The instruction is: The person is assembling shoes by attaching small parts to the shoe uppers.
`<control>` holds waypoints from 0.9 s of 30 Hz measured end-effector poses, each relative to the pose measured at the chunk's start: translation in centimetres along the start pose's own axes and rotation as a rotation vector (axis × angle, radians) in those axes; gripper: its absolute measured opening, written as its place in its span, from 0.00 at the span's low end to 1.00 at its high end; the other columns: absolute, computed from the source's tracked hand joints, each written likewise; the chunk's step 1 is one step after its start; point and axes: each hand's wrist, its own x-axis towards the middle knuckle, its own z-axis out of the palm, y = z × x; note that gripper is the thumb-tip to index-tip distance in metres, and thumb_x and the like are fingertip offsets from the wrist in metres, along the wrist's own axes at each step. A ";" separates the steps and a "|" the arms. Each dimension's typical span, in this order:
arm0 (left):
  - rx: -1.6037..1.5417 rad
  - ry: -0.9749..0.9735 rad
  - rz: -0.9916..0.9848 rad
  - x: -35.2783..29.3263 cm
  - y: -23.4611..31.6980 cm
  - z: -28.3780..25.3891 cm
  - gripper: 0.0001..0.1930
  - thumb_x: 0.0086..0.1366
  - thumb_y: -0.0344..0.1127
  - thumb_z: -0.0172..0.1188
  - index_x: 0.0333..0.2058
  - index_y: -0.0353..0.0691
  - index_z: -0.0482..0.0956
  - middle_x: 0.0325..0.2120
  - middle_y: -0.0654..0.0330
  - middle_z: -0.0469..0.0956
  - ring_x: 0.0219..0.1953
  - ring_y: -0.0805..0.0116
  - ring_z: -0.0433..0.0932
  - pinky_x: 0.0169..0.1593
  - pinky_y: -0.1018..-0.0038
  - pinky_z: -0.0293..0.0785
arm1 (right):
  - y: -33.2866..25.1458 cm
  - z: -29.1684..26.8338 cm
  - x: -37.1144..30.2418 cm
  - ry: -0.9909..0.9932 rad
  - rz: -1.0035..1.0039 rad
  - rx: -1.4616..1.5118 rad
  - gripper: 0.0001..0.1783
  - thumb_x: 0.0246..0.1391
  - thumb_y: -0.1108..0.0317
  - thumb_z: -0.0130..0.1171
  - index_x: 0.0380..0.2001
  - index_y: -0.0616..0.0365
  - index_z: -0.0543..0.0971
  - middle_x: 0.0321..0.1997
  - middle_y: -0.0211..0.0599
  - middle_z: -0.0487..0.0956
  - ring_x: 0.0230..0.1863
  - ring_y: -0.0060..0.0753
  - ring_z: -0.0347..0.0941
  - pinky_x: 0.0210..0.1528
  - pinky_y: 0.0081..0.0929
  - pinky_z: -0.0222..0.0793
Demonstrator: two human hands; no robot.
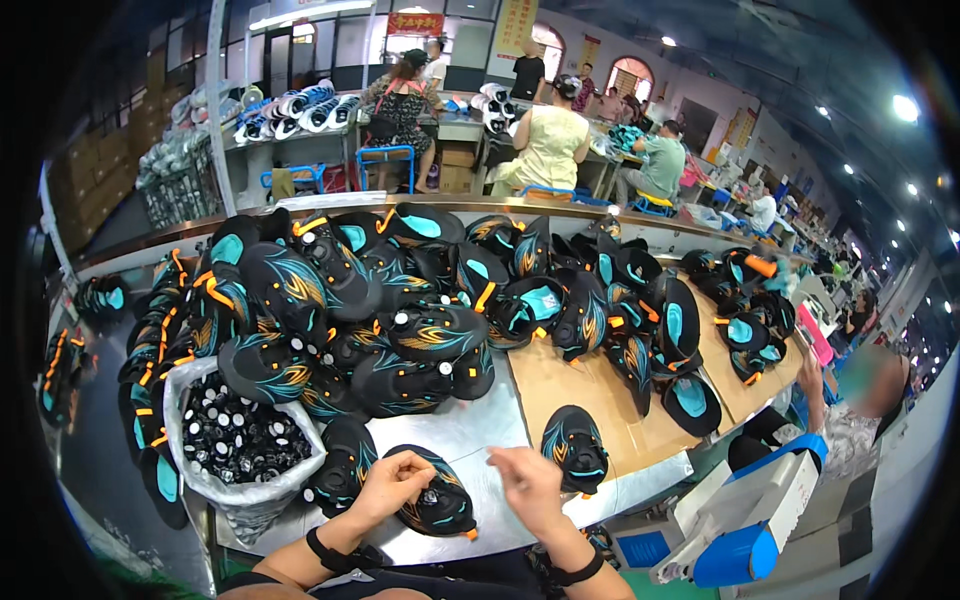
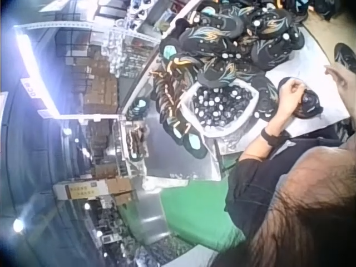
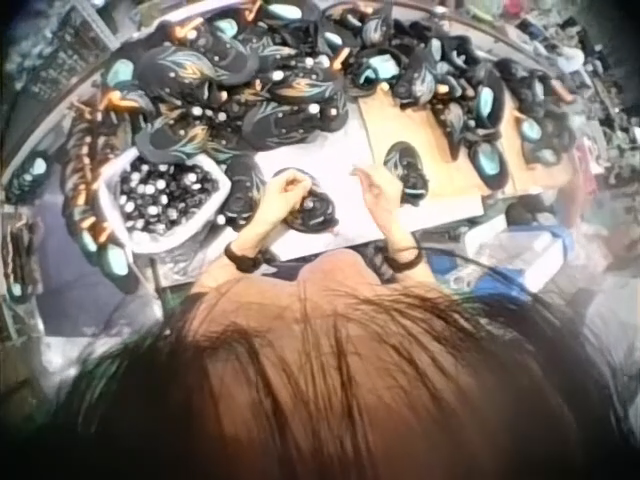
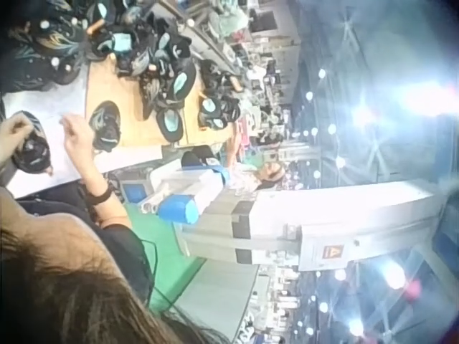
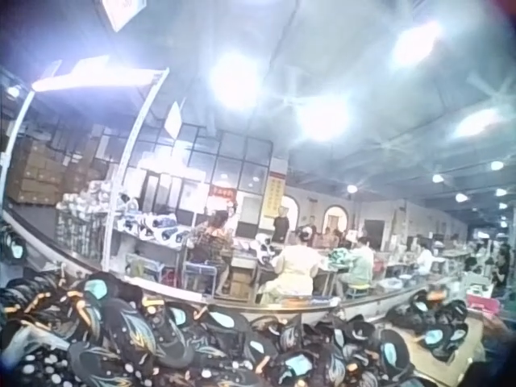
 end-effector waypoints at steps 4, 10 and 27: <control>-0.170 -0.213 0.083 -1.1 1.0 1.3 0.10 0.63 0.28 0.58 0.42 0.30 0.78 0.27 0.61 0.78 0.23 0.80 0.73 0.28 0.85 0.68 | -0.5 1.2 -0.9 -0.324 -0.231 -0.268 0.12 0.47 0.81 0.58 0.36 0.58 0.77 0.29 0.38 0.80 0.31 0.34 0.78 0.31 0.25 0.72; -0.341 -0.189 -0.082 -0.9 -0.2 0.8 0.07 0.61 0.27 0.59 0.38 0.31 0.81 0.23 0.61 0.79 0.21 0.81 0.72 0.24 0.86 0.63 | -0.6 2.3 -3.3 -0.291 0.673 0.806 0.03 0.57 0.74 0.56 0.30 0.62 0.74 0.26 0.33 0.78 0.26 0.18 0.70 0.31 0.18 0.67; -0.262 -0.176 -0.069 -0.8 0.1 0.3 0.06 0.64 0.32 0.55 0.30 0.35 0.75 0.23 0.67 0.71 0.22 0.84 0.67 0.26 0.85 0.63 | -1.2 0.7 -0.8 -0.697 0.249 0.065 0.18 0.41 0.64 0.69 0.38 0.55 0.80 0.26 0.34 0.73 0.30 0.38 0.69 0.33 0.31 0.66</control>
